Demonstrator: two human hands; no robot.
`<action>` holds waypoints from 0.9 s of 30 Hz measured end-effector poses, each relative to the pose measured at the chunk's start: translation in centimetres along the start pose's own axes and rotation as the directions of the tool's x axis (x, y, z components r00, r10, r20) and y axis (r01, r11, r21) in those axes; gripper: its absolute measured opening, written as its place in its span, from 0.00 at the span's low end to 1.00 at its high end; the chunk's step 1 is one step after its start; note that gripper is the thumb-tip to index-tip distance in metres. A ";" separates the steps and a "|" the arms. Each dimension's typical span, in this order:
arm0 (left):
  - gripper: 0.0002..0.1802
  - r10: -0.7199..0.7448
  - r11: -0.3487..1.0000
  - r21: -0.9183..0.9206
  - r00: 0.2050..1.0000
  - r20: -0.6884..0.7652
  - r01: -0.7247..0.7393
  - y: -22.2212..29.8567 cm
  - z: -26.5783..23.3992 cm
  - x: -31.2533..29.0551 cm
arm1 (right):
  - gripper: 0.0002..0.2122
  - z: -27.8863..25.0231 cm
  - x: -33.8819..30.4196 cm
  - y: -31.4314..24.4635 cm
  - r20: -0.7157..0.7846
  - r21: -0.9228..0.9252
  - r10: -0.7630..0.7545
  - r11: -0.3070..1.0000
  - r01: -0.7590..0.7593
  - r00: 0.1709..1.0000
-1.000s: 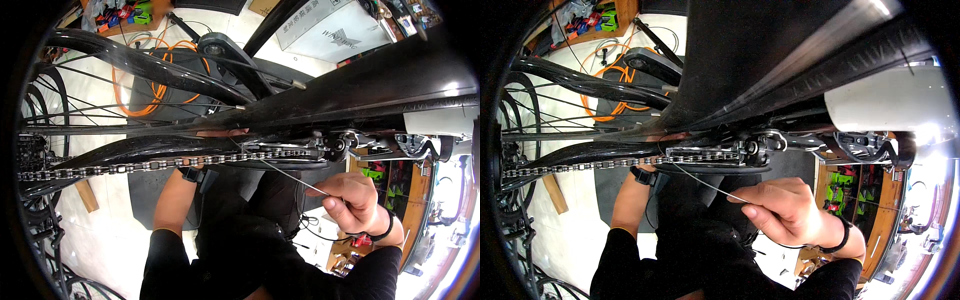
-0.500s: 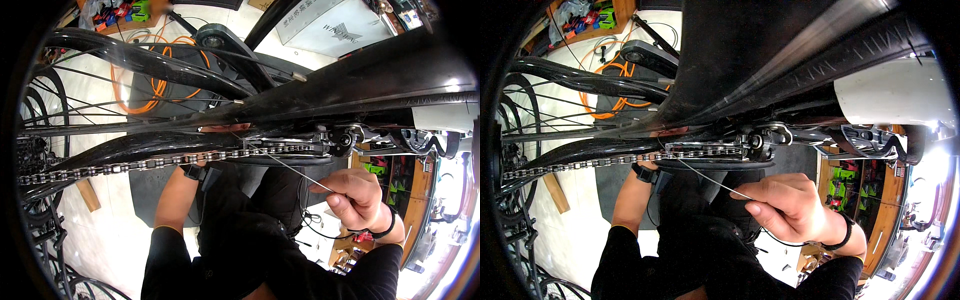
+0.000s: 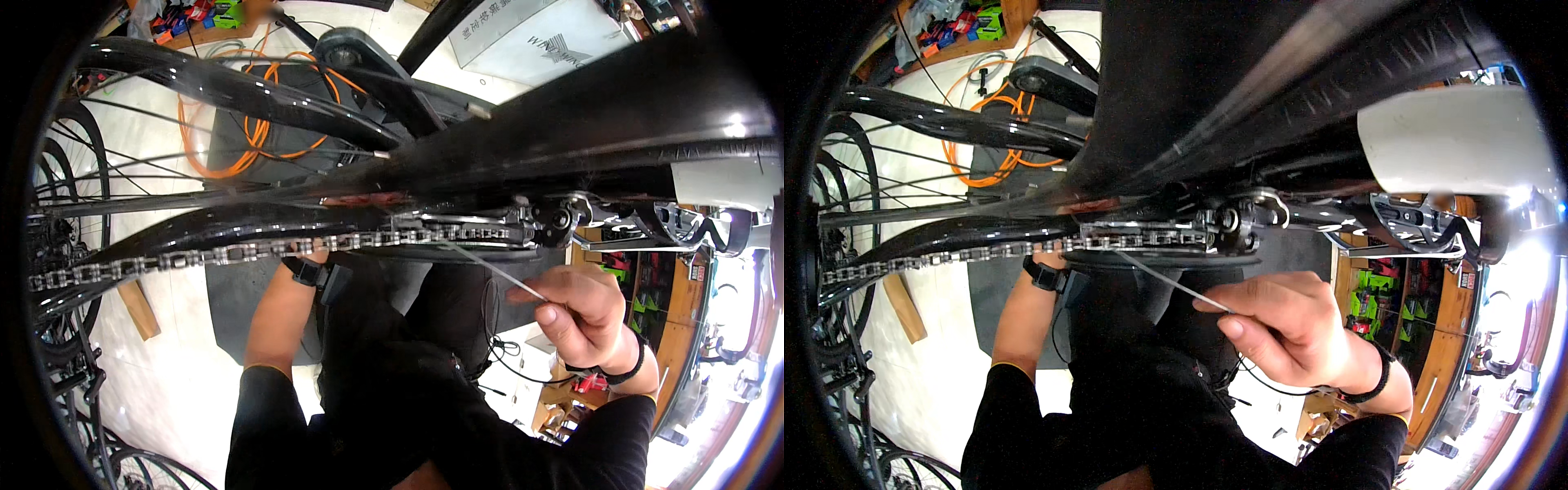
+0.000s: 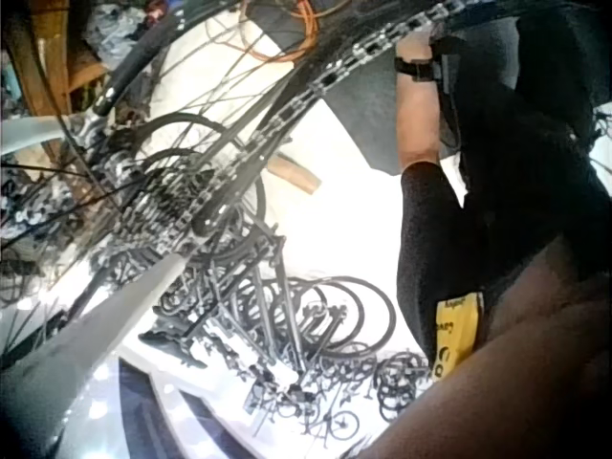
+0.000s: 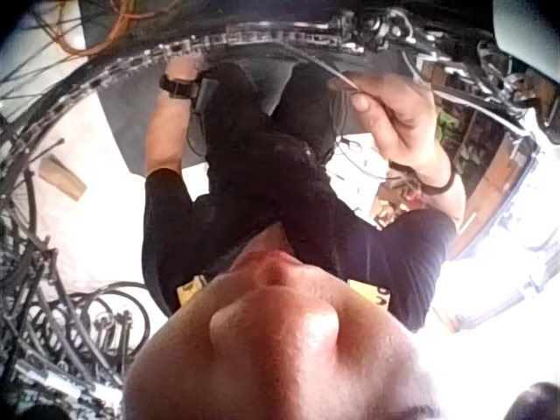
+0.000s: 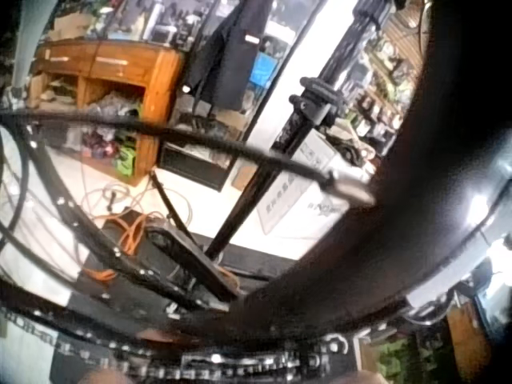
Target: The person installs a new gear cable on a bicycle mounted on a repair stand. They route the cable through the frame, cut it to length, and attach it to the rear derailleur. The person then retrieves a second cable, cuts it, and begins routing it through the handlebar area.
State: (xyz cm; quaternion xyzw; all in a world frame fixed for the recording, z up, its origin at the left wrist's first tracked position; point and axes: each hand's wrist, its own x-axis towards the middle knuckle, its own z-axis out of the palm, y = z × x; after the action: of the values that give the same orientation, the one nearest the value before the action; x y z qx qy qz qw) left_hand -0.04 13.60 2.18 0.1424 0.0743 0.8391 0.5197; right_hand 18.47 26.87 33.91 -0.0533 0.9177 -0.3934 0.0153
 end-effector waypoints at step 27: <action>0.05 0.712 0.572 0.785 0.332 -0.619 0.238 -2.7 -0.4 -31.6 | 0.10 3.8 -13.3 4.1 0.059 0.310 0.265 0.911 -0.270 0.962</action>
State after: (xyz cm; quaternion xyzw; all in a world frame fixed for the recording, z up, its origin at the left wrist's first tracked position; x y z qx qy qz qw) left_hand 15.41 -13.42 -4.08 -0.1285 0.6750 0.7174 0.1150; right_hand 31.64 28.42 28.16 0.0730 0.8415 -0.5287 0.0845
